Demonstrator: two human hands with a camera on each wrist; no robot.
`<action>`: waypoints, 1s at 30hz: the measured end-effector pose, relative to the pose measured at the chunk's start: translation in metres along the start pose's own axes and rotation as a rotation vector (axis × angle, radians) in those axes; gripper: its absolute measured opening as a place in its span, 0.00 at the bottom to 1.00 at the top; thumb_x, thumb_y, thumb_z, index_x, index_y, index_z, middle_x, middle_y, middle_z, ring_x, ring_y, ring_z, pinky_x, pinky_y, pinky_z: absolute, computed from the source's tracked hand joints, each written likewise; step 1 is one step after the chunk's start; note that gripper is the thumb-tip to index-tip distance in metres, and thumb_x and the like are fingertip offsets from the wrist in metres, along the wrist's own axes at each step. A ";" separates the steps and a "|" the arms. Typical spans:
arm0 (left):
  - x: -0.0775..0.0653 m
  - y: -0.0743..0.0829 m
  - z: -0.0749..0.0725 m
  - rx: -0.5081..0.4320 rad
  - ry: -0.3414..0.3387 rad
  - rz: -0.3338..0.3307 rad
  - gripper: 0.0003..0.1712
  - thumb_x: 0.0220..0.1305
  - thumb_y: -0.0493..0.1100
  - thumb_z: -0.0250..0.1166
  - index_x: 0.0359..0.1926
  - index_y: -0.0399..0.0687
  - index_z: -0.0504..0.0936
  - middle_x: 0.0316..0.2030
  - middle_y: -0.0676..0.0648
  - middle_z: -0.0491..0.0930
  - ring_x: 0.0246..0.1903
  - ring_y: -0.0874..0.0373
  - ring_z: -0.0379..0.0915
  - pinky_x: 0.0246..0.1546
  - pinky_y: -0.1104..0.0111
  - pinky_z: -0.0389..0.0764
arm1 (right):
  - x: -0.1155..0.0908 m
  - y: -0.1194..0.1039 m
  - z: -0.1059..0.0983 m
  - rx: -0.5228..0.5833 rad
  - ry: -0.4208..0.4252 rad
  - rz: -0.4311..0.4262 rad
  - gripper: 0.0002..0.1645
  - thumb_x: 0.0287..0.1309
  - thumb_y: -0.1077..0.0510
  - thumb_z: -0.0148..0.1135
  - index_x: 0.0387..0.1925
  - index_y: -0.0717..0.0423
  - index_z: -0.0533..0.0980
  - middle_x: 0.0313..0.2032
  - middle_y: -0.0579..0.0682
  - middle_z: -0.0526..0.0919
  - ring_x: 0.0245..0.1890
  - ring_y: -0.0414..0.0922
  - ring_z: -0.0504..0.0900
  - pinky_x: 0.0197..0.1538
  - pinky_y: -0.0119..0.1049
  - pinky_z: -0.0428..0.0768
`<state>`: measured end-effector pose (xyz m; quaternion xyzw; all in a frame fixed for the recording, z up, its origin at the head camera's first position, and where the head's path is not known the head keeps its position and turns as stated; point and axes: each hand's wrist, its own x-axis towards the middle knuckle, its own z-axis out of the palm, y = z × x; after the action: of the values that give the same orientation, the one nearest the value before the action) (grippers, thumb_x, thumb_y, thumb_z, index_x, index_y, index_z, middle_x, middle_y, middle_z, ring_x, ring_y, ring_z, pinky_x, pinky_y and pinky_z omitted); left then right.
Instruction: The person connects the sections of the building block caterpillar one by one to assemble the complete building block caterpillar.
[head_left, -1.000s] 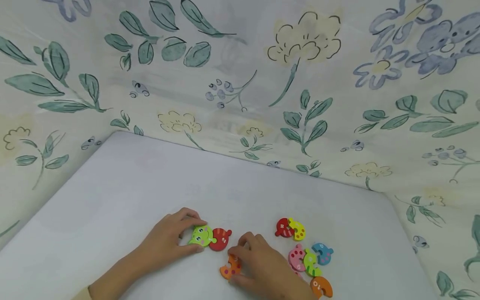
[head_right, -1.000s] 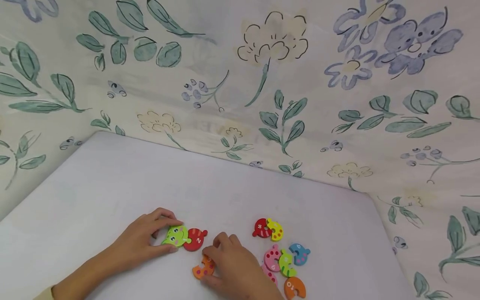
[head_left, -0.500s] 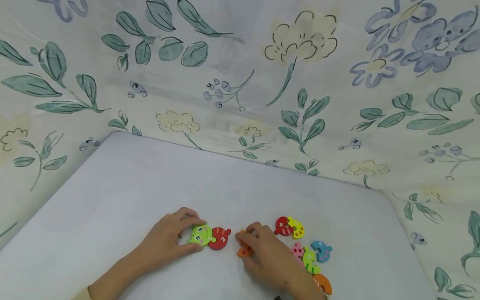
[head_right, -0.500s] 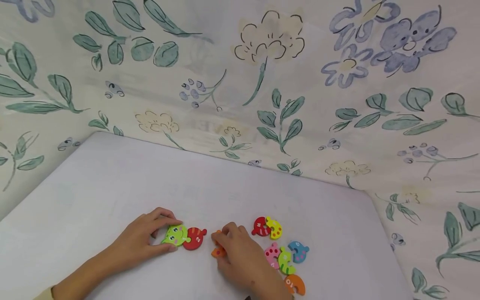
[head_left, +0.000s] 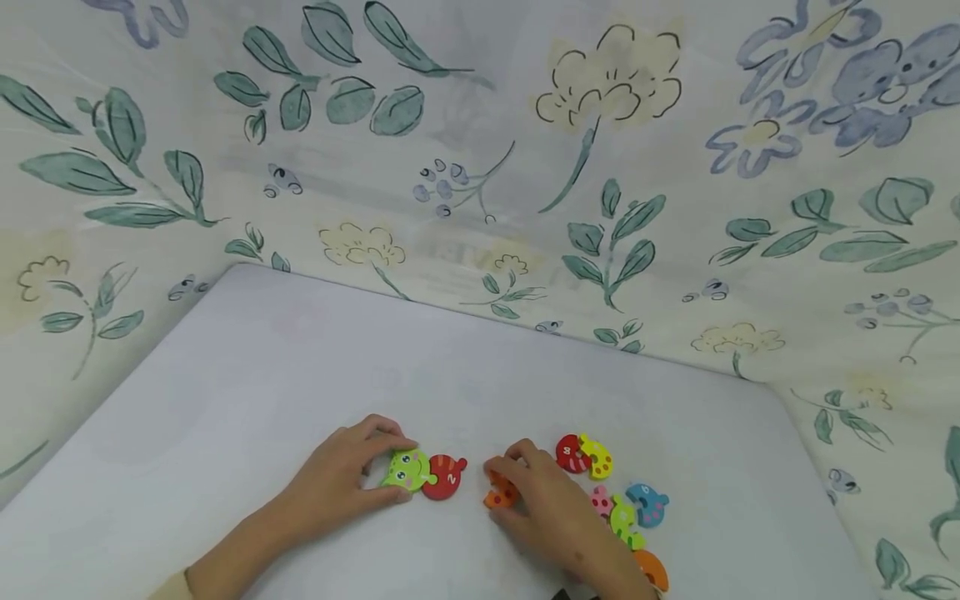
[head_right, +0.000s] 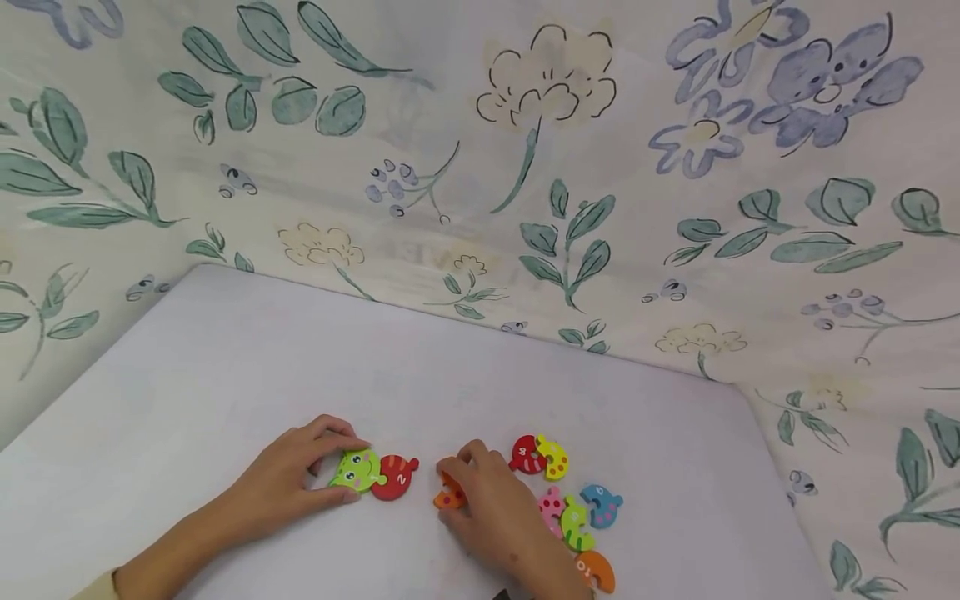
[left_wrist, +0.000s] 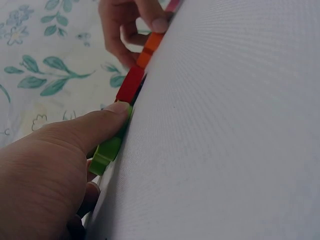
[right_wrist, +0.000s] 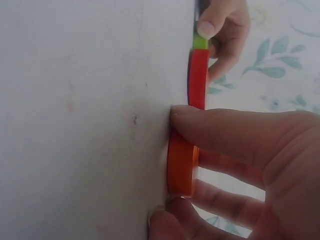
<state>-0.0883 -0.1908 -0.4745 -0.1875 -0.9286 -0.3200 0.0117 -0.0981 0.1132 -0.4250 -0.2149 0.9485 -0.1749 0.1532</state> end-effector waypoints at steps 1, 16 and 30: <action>0.000 0.000 0.000 -0.003 -0.006 -0.004 0.30 0.56 0.63 0.79 0.60 0.71 0.84 0.57 0.63 0.74 0.42 0.66 0.66 0.42 0.65 0.74 | 0.000 0.000 -0.001 0.013 -0.005 0.000 0.32 0.58 0.46 0.78 0.64 0.39 0.80 0.53 0.41 0.75 0.49 0.39 0.75 0.49 0.35 0.84; 0.000 0.000 -0.001 -0.001 -0.001 0.013 0.30 0.56 0.65 0.78 0.60 0.70 0.84 0.57 0.64 0.74 0.39 0.67 0.65 0.41 0.66 0.73 | 0.030 -0.020 -0.009 0.011 0.009 -0.222 0.32 0.62 0.53 0.76 0.68 0.41 0.79 0.60 0.42 0.76 0.57 0.42 0.76 0.58 0.37 0.81; 0.001 0.002 -0.003 0.008 -0.001 0.018 0.30 0.56 0.60 0.79 0.60 0.68 0.84 0.57 0.63 0.74 0.41 0.67 0.66 0.42 0.65 0.73 | 0.035 -0.014 -0.005 -0.080 0.047 -0.226 0.28 0.60 0.54 0.77 0.61 0.36 0.84 0.58 0.43 0.78 0.55 0.44 0.73 0.51 0.33 0.83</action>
<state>-0.0886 -0.1913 -0.4713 -0.1959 -0.9282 -0.3160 0.0148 -0.1250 0.0867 -0.4224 -0.3222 0.9278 -0.1580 0.1015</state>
